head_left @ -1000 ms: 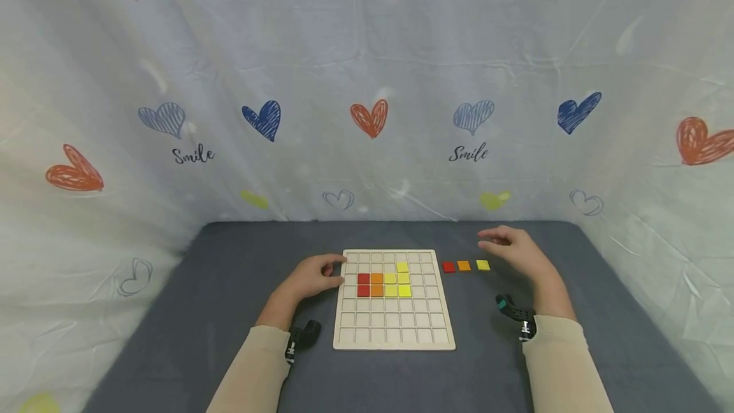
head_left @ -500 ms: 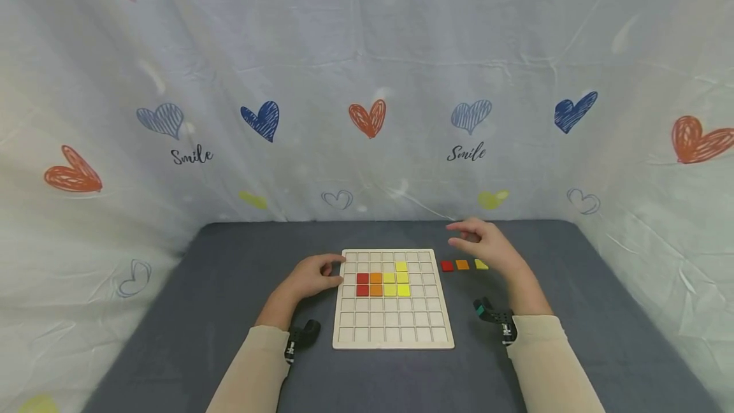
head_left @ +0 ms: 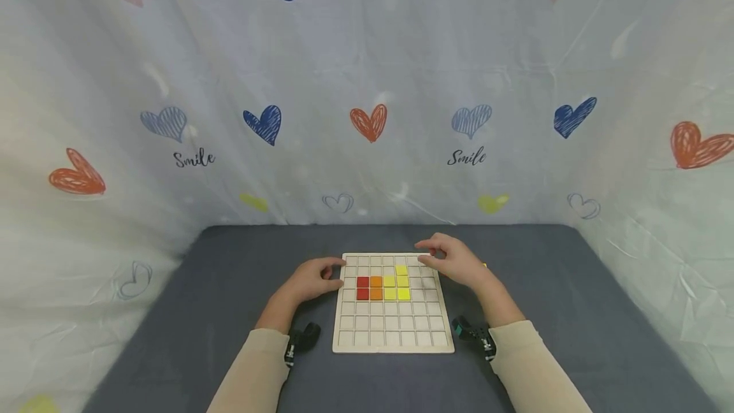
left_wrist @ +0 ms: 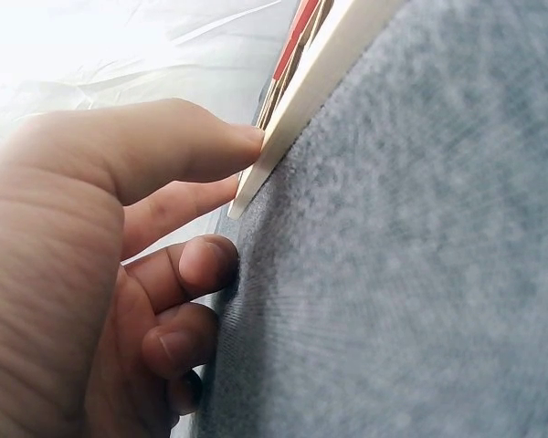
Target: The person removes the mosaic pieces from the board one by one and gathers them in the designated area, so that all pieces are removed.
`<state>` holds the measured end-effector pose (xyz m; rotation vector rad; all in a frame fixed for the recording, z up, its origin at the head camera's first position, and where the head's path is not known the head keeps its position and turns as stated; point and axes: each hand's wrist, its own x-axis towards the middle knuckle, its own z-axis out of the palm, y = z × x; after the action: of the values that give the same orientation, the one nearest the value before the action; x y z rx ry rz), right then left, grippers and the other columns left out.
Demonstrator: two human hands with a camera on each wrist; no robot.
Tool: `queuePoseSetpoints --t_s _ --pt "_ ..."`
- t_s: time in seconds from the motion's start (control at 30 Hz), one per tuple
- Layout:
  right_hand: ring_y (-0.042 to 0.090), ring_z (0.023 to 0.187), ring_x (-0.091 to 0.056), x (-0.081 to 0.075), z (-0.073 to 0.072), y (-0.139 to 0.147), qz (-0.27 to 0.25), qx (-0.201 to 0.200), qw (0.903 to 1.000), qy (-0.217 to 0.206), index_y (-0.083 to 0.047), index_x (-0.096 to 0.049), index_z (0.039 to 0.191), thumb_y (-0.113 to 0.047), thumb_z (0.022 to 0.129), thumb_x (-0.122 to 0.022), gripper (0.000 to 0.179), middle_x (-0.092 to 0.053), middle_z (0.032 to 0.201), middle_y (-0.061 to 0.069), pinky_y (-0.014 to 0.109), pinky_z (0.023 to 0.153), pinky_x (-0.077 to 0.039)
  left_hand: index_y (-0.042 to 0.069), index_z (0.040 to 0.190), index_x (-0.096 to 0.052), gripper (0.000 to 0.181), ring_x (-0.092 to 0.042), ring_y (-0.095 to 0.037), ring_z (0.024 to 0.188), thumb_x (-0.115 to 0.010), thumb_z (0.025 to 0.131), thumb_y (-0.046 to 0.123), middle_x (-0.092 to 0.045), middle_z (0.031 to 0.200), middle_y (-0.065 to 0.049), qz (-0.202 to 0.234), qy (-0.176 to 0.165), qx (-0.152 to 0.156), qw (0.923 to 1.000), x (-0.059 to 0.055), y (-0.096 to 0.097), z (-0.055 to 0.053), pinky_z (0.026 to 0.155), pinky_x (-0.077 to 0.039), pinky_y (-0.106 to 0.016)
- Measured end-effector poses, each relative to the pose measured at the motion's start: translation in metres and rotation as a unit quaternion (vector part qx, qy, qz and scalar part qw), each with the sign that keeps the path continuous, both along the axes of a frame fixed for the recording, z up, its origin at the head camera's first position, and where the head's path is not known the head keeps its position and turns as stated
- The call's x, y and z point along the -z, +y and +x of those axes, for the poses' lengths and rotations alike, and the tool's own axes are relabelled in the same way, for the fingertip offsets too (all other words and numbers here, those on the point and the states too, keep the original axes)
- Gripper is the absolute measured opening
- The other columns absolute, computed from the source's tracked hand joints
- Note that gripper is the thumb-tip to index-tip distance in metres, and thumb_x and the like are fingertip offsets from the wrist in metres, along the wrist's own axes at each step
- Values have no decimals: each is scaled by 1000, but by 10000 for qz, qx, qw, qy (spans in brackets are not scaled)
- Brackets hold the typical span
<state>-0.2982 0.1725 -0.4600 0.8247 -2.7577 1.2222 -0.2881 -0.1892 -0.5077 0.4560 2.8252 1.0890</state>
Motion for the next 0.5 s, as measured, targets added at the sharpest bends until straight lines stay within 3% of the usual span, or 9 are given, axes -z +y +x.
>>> queuePoseSetpoints --t_s 0.2,0.5 --pt "14 66 -34 13 -1 -17 380 -214 9987 -250 -4 -68 133 -21 102 -68 35 -46 89 0 30 59 -32 14 133 -70 44 -41 -13 60 -80 90 22 -49 70 2 78 38 -42 10000 2 0 1 62 -37 -33" --pt "18 72 -42 28 2 -28 542 -202 9964 -617 1 -66 135 -15 103 -65 36 -53 91 1 36 68 -37 15 133 -69 44 -41 -12 60 -79 91 22 -49 71 2 2 72 23 10000 3 -1 0 62 -36 -33"
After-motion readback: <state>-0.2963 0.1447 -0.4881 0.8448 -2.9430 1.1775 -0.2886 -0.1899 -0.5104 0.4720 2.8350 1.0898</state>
